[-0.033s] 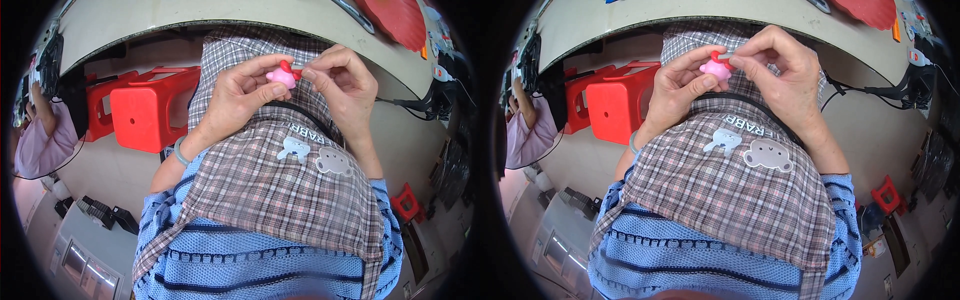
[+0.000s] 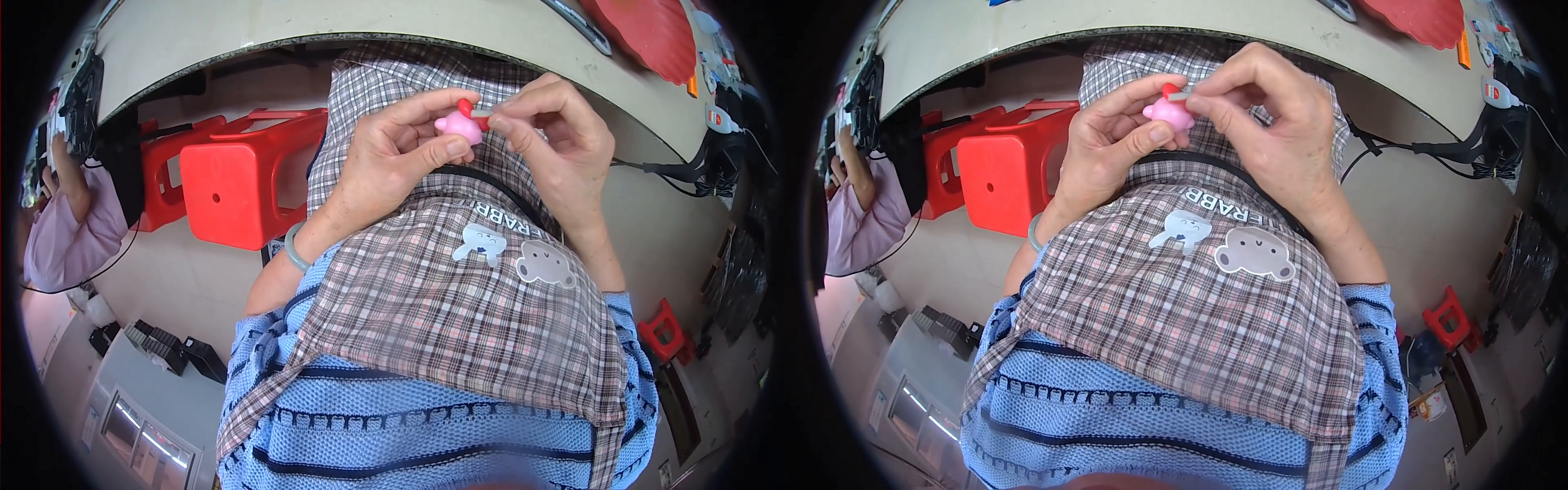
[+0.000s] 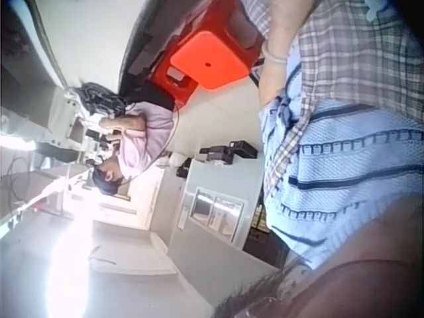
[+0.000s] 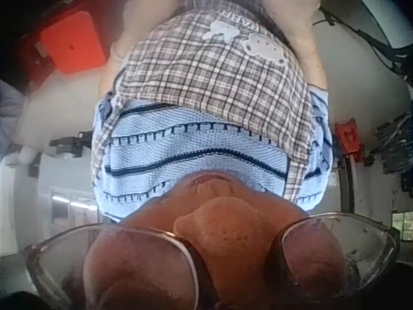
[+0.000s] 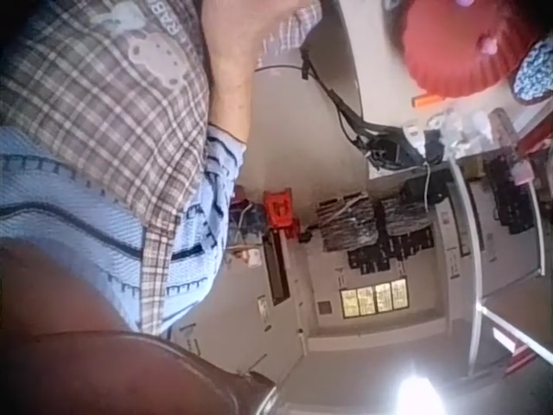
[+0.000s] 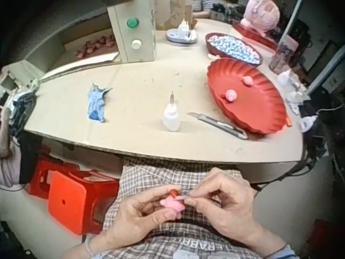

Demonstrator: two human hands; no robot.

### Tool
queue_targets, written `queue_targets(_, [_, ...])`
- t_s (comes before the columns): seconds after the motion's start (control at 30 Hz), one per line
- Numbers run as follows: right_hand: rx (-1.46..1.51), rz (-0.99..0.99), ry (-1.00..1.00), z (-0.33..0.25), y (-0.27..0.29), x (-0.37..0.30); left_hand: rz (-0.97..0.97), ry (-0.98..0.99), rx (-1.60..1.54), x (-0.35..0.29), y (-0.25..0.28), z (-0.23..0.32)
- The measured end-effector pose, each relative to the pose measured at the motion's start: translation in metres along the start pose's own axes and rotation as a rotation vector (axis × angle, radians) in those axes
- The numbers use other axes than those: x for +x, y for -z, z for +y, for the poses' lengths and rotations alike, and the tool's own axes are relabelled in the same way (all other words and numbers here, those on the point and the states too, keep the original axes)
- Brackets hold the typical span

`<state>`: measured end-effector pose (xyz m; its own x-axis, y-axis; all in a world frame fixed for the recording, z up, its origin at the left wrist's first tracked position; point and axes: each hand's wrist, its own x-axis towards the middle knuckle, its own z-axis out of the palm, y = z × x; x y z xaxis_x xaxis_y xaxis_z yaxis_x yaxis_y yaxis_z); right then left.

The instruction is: The person assembles small pink plastic toy pigs by gluing plastic eyes and decorative bows onto them with a glue bottle.

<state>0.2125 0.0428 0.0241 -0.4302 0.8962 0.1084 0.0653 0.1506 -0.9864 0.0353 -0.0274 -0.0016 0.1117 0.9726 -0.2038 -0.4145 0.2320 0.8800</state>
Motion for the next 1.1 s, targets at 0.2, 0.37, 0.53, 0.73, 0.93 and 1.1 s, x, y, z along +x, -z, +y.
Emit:
queue_targets(0.2, [-0.554,-0.173,0.318,-0.013,-0.003,0.003,0.021,0.021,0.154,0.002,-0.001,0.003])
queue_targets(0.37, [-0.625,-0.238,0.141,0.012,0.009,-0.006,0.078,-0.118,0.074,0.002,0.001,0.026])
queue_targets(0.53, [-0.410,-0.113,0.071,-0.004,0.022,0.007,0.047,-0.003,-0.047,0.006,0.000,0.022])
queue_targets(0.73, [-0.130,-0.074,-0.067,0.004,0.032,0.010,-0.002,0.002,-0.006,0.016,0.003,0.025])
queue_targets(0.93, [-0.066,-0.024,-0.149,-0.005,0.038,0.023,0.022,-0.003,-0.123,0.018,0.012,0.024])
queue_targets(1.1, [-0.145,0.081,-0.058,-0.026,0.051,0.062,0.030,-0.001,-0.169,0.015,0.013,0.023])
